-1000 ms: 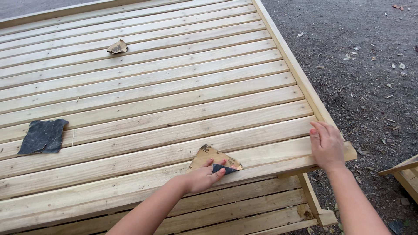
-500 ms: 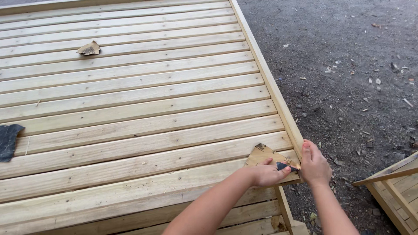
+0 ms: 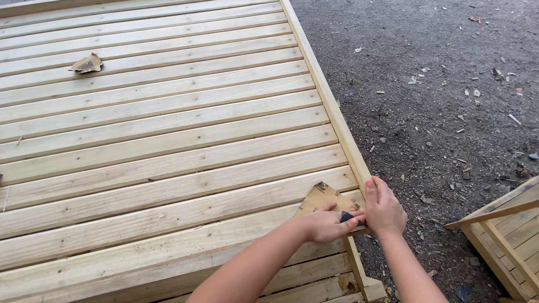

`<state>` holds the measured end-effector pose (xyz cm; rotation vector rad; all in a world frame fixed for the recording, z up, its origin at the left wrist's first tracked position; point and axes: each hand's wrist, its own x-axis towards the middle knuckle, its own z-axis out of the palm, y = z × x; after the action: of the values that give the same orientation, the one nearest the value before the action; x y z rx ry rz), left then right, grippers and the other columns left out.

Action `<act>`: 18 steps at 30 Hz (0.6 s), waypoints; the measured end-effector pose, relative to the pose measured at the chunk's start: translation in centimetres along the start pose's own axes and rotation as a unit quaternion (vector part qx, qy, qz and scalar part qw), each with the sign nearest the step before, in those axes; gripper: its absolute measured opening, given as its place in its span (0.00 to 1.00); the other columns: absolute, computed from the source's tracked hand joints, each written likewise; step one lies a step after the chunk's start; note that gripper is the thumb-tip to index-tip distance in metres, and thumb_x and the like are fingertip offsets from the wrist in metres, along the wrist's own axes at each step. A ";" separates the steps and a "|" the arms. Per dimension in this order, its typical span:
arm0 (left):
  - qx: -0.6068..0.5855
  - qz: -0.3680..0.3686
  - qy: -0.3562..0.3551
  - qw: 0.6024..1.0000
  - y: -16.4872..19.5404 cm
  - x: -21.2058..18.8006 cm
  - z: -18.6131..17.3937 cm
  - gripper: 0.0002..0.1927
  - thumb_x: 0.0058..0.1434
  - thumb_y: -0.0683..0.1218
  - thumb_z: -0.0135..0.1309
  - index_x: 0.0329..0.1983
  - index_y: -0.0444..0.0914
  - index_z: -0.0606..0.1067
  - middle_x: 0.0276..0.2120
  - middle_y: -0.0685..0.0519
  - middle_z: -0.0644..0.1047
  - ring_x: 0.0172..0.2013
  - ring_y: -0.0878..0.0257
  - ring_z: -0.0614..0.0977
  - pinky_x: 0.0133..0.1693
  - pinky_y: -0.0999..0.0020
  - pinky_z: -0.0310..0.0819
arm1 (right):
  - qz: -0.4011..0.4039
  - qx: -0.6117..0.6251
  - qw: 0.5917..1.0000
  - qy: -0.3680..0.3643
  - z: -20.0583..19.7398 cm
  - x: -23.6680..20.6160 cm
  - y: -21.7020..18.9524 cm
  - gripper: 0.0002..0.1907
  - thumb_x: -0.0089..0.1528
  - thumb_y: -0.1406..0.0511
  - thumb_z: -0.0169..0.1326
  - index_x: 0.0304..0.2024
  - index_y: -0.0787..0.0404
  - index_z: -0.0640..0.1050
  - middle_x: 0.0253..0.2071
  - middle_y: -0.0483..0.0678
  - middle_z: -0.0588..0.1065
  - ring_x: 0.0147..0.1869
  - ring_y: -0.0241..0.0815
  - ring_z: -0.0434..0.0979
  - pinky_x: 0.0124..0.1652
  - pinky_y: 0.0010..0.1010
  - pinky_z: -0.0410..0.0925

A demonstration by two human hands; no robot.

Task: The person sands the slatted wooden top of a furniture frame by hand, rubbing a piece of sandpaper back and forth across the boards. They work across different sections of the surface and along the edge, occasionally repositioning the sandpaper in their hand and steadying the frame with the other hand.

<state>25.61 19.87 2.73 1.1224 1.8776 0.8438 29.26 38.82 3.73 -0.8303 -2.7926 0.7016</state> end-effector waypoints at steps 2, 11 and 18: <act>0.047 0.064 0.025 0.997 0.2 1.9 0.4 0.32 0.73 0.66 0.15 0.76 0.56 0.51 0.77 0.58 0.56 0.76 0.61 0.54 0.73 0.48 0.27 | 0.005 0.007 1.000 -0.005 0.0 0.0 0.2 0.30 0.69 0.42 0.35 0.64 0.45 0.74 0.59 0.50 0.77 0.59 0.59 0.77 0.55 0.51 0.69; 0.052 -0.092 0.038 0.994 -0.8 -17.8 -1.9 0.35 0.69 0.66 0.13 0.77 0.56 0.53 0.77 0.63 0.55 0.76 0.64 0.49 0.73 0.50 0.28 | -0.010 0.008 1.000 0.000 -0.1 -0.5 0.1 0.30 0.71 0.42 0.32 0.64 0.46 0.74 0.61 0.51 0.76 0.60 0.60 0.76 0.56 0.51 0.68; 0.047 -0.076 0.054 0.995 -1.3 -14.2 -1.1 0.38 0.68 0.69 0.12 0.77 0.56 0.53 0.75 0.58 0.58 0.76 0.61 0.50 0.74 0.48 0.27 | -0.003 -0.009 1.000 0.001 0.2 -0.2 -0.2 0.32 0.70 0.41 0.32 0.65 0.46 0.73 0.61 0.50 0.76 0.60 0.59 0.77 0.54 0.52 0.69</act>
<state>28.56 6.33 6.16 0.9925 2.0819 0.7506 29.28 38.51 3.59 -0.8242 -2.8025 0.6765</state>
